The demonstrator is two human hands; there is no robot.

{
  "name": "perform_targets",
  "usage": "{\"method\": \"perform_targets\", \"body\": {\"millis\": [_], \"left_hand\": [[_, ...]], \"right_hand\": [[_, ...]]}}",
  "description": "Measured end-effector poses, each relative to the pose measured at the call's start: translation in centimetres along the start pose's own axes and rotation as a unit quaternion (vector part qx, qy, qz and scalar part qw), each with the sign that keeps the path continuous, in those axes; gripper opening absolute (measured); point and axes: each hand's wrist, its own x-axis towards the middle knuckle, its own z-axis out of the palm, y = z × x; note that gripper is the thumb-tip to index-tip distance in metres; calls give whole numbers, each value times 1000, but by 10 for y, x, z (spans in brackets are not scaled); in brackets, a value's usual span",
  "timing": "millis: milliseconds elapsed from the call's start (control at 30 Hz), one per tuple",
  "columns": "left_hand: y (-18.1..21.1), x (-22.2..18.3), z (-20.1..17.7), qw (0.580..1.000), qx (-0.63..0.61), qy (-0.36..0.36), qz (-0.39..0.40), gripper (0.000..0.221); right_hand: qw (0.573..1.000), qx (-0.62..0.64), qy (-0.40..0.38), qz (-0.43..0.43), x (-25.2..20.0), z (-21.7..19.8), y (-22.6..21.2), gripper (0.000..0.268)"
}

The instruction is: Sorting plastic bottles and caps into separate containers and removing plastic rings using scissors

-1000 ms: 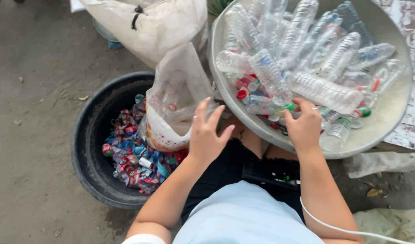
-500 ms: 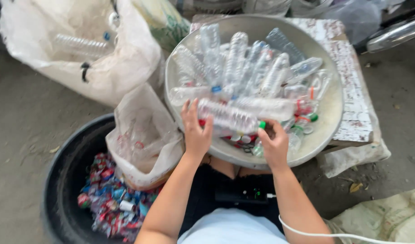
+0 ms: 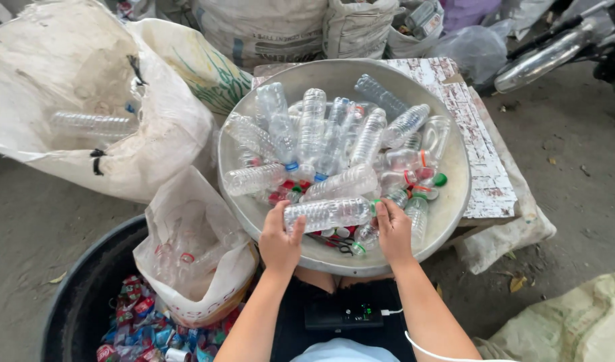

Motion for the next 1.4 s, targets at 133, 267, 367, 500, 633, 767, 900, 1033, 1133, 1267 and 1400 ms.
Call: {"method": "perform_targets", "body": {"millis": [133, 267, 367, 500, 633, 767, 900, 1033, 1133, 1267, 1400], "left_hand": [[17, 7, -6, 1000, 11, 3, -18, 53], [7, -1, -4, 998, -18, 13, -50, 41], [-4, -5, -3, 998, -26, 16, -61, 35], [19, 5, -19, 991, -81, -10, -102, 32], [21, 18, -24, 984, -75, -49, -153, 33], [11, 25, -21, 978, -70, -95, -170, 41], [9, 15, -25, 989, -133, -58, 1, 55], [4, 4, -20, 992, -119, -41, 20, 49], [10, 9, -18, 994, -99, -27, -26, 40], [21, 16, -26, 994, -79, -33, -63, 53], [7, 14, -24, 985, -163, -41, 41, 43]], "right_hand": [[1000, -7, -7, 10, 6, 0, 8, 34], [999, -4, -12, -50, -3, -7, 34, 50], [996, 13, -22, -85, -8, -9, 40, 53], [990, 42, -22, -130, -12, -13, 45, 51], [986, 34, -17, -163, -15, -14, 18, 51], [980, -16, -6, -199, -17, -14, 11, 48], [979, -58, 12, -197, -10, -10, 30, 51], [982, -36, 10, -184, -10, -9, 37, 54], [983, -2, 0, -181, -10, -9, 16, 50], [977, 14, -37, -210, -12, -10, 3, 47], [971, 94, -73, -210, -10, -11, 1, 30]]}}
